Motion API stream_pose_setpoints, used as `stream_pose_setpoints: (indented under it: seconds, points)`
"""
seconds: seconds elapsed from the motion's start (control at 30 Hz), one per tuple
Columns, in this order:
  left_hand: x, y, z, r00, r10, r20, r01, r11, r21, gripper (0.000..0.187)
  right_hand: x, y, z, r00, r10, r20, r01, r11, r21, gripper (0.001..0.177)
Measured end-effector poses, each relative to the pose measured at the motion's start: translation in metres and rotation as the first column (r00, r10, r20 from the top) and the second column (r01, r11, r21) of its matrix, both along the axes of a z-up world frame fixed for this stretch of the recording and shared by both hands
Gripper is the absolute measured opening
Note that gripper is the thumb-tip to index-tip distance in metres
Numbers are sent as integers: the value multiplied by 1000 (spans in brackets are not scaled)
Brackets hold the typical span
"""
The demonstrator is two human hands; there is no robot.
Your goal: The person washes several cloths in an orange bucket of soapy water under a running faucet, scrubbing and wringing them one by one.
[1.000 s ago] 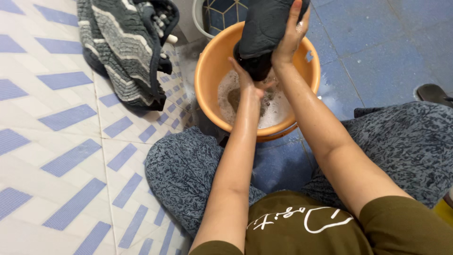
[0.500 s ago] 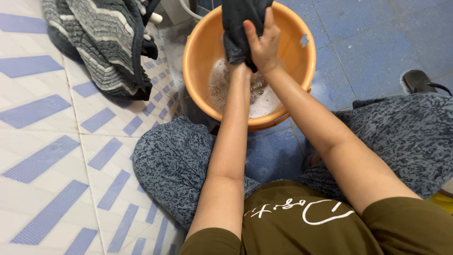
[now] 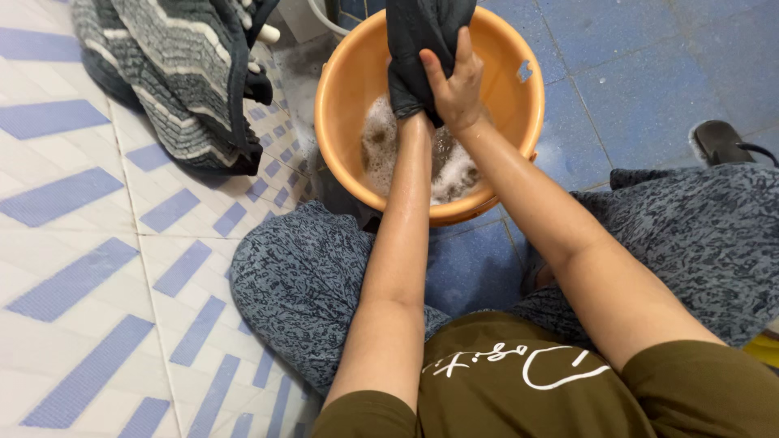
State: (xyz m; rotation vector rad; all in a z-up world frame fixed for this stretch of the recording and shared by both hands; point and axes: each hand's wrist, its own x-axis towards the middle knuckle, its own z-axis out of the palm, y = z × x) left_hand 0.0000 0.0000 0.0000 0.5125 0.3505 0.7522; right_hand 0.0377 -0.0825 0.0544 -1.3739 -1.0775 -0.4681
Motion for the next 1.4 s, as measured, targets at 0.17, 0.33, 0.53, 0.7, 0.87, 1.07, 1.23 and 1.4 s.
stream_pose_setpoints:
  seconds: [0.17, 0.33, 0.53, 0.7, 0.87, 1.07, 1.23, 1.4]
  points:
    - [-43, -9, 83, 962, -248, -115, 246, 969, -32, 91, 42, -9, 14, 970, -166, 179, 167, 986, 12, 48]
    - [-32, -19, 110, 911, -353, -213, 333, 935, -124, 94, 20, -13, 35, 927, -219, 304, 266, 956, -121, 46]
    - [-14, -14, 41, 967, 105, 232, -68, 985, -161, 71, -19, -20, 28, 977, -89, 195, 114, 986, -118, 45]
    - [-7, -8, 27, 989, 57, 139, -33, 985, -170, 54, -22, -19, 22, 986, -114, 123, 124, 989, -80, 47]
    - [-3, -9, 12, 983, 81, 166, -61, 991, -122, 44, -17, -20, 23, 997, -62, 46, 69, 983, -173, 39]
    - [-7, -2, 7, 994, 106, 5, -104, 987, -124, 46, -17, -11, 22, 992, -93, 89, 110, 972, -209, 34]
    - [8, 18, 30, 993, 84, 86, -77, 994, -80, 66, -1, 0, 55, 977, -171, 129, 191, 968, -162, 56]
    - [12, -5, 102, 999, 16, -35, -9, 976, 216, 82, 73, -33, 170, 990, -95, 109, 123, 946, -300, 74]
